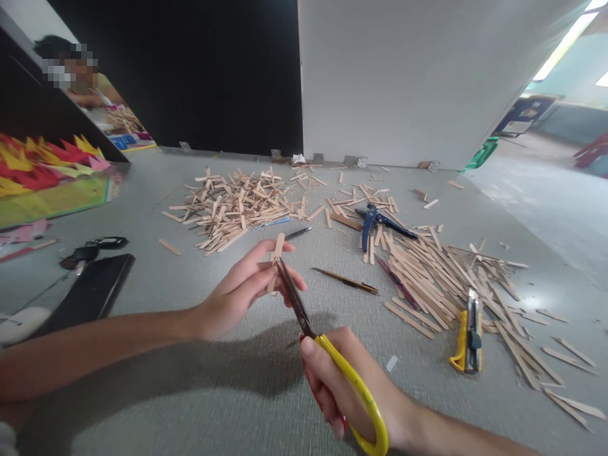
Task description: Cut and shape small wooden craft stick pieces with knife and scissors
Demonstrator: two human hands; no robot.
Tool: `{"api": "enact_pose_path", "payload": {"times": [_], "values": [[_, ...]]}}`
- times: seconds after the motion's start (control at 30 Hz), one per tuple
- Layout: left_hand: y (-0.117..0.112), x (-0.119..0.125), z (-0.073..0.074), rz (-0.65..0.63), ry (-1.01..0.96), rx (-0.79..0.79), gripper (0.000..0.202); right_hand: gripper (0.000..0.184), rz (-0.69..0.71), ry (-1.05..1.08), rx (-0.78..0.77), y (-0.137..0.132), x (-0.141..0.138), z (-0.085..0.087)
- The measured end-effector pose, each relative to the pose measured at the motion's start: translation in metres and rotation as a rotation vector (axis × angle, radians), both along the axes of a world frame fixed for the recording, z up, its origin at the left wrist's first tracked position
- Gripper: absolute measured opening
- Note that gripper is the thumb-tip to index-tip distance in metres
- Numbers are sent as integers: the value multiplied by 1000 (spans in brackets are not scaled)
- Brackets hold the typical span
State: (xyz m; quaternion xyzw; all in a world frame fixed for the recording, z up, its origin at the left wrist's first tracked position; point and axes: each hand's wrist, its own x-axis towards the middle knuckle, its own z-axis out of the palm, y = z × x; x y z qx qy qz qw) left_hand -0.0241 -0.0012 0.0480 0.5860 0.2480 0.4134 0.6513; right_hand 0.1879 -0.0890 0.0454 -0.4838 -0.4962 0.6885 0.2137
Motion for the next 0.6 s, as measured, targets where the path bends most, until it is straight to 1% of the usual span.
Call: {"api": "enact_pose_path", "payload": {"times": [0.07, 0.23, 0.4, 0.6], "values": [[-2, -1, -3, 11, 36, 78, 31, 82, -15, -37, -7, 0, -1, -1], [-5, -3, -8, 14, 134, 227, 38, 84, 49, -49, 46, -1, -3, -8], [-6, -5, -9, 8, 167, 256, 39, 84, 22, -86, 34, -3, -3, -9], [-5, -4, -10, 4, 157, 256, 38, 82, 48, -118, 33, -4, -1, -13]]}}
